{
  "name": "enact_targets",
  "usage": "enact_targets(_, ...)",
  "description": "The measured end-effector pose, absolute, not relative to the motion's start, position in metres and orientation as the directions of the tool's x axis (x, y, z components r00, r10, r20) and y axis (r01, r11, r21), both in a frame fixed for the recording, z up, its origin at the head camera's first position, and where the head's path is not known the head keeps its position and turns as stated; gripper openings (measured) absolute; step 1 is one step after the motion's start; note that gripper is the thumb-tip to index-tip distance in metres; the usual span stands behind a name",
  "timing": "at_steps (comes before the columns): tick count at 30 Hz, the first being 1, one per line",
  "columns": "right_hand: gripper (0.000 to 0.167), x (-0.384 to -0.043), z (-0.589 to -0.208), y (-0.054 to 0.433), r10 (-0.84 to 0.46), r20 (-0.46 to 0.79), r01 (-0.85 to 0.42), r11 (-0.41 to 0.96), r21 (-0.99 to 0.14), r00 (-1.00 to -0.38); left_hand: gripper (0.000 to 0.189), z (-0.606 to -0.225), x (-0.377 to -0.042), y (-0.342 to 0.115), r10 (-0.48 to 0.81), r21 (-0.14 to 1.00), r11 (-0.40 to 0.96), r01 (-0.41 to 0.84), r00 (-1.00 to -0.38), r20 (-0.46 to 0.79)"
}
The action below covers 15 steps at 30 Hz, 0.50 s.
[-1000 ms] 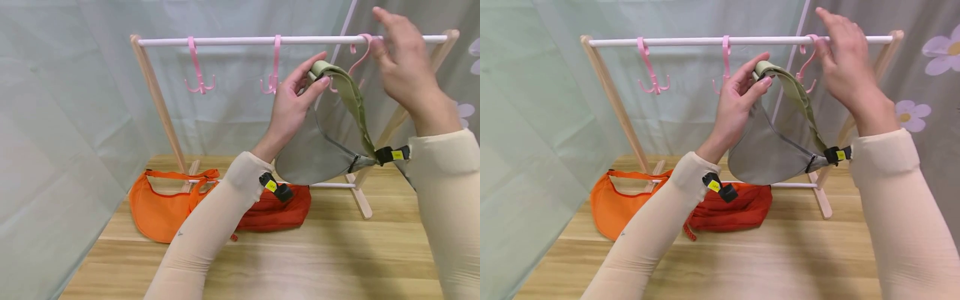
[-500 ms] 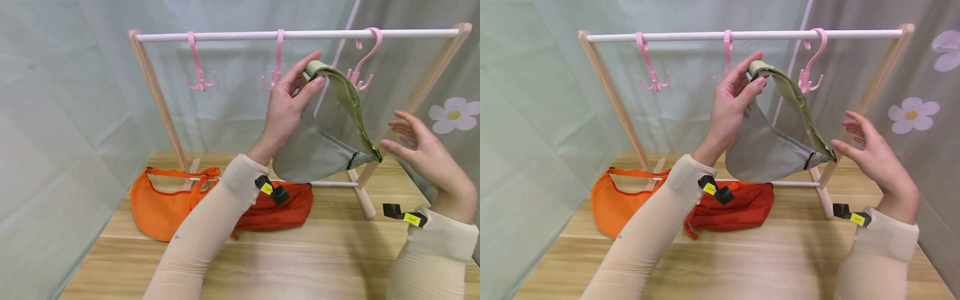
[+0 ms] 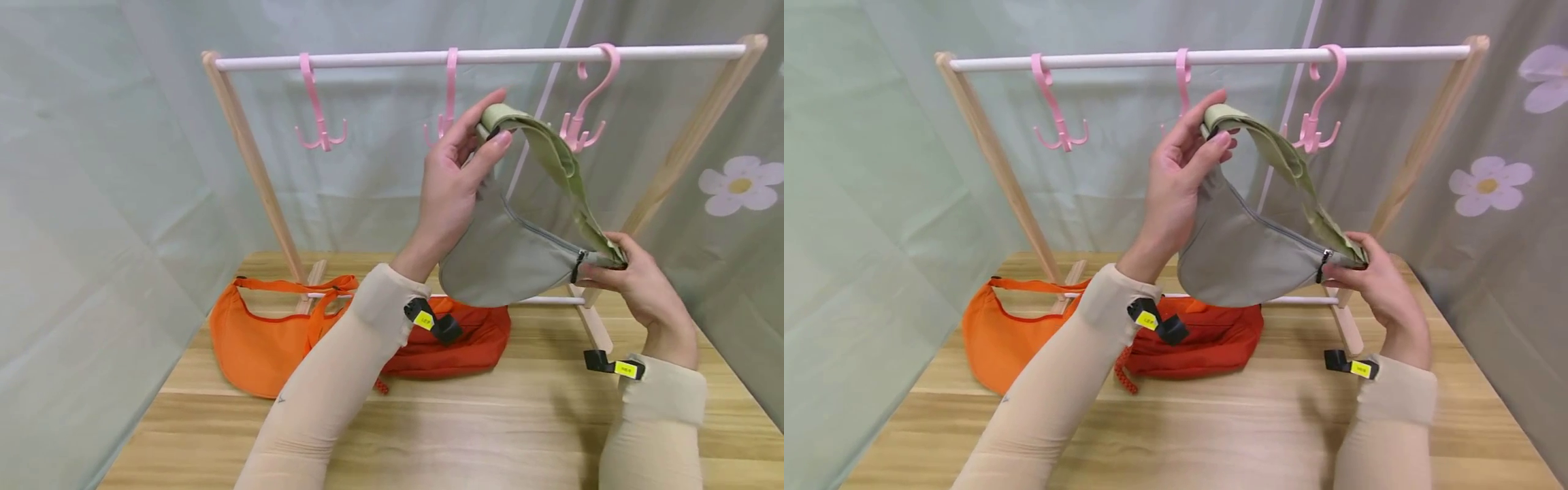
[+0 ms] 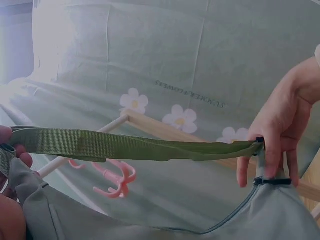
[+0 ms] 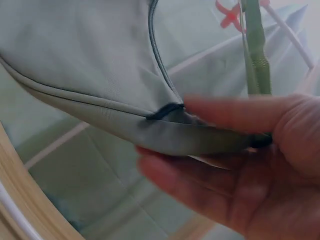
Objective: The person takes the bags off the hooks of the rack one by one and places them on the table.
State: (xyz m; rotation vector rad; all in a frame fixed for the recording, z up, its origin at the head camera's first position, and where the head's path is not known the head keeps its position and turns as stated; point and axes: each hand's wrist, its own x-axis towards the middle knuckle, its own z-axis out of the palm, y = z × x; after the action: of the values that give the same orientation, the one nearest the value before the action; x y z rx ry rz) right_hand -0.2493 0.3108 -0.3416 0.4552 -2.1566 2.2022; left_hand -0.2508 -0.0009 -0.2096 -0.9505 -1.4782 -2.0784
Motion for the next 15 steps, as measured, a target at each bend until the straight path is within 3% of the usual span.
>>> enact_targets(2, 0.048, -0.250, -0.343, 0.308, -0.141, 0.269, -0.244, -0.171, -0.954, -0.953, 0.046, -0.216, -0.250, -0.005, 0.050, 0.659, -0.337, 0.673, -0.686, 0.726)
enact_targets(4, 0.047, -0.248, -0.342, 0.309, -0.068, 0.296, -0.276, -0.216, -0.937, -0.953, 0.046, -0.223, -0.249, -0.010, 0.057, 0.679, -0.315, 0.663, -0.701, 0.711)
enact_targets(10, 0.045, -0.239, -0.334, 0.311, 0.097, 0.332, -0.346, -0.242, -0.907, -0.938, 0.047, -0.254, -0.251, -0.027, 0.055, 0.721, -0.287, 0.630, -0.741, 0.669)
enact_targets(15, 0.042, -0.230, -0.321, 0.306, 0.284, 0.355, -0.431, -0.275, -0.860, -0.891, 0.046, -0.279, -0.256, -0.039, 0.071, 0.761, -0.306, 0.572, -0.783, 0.617)
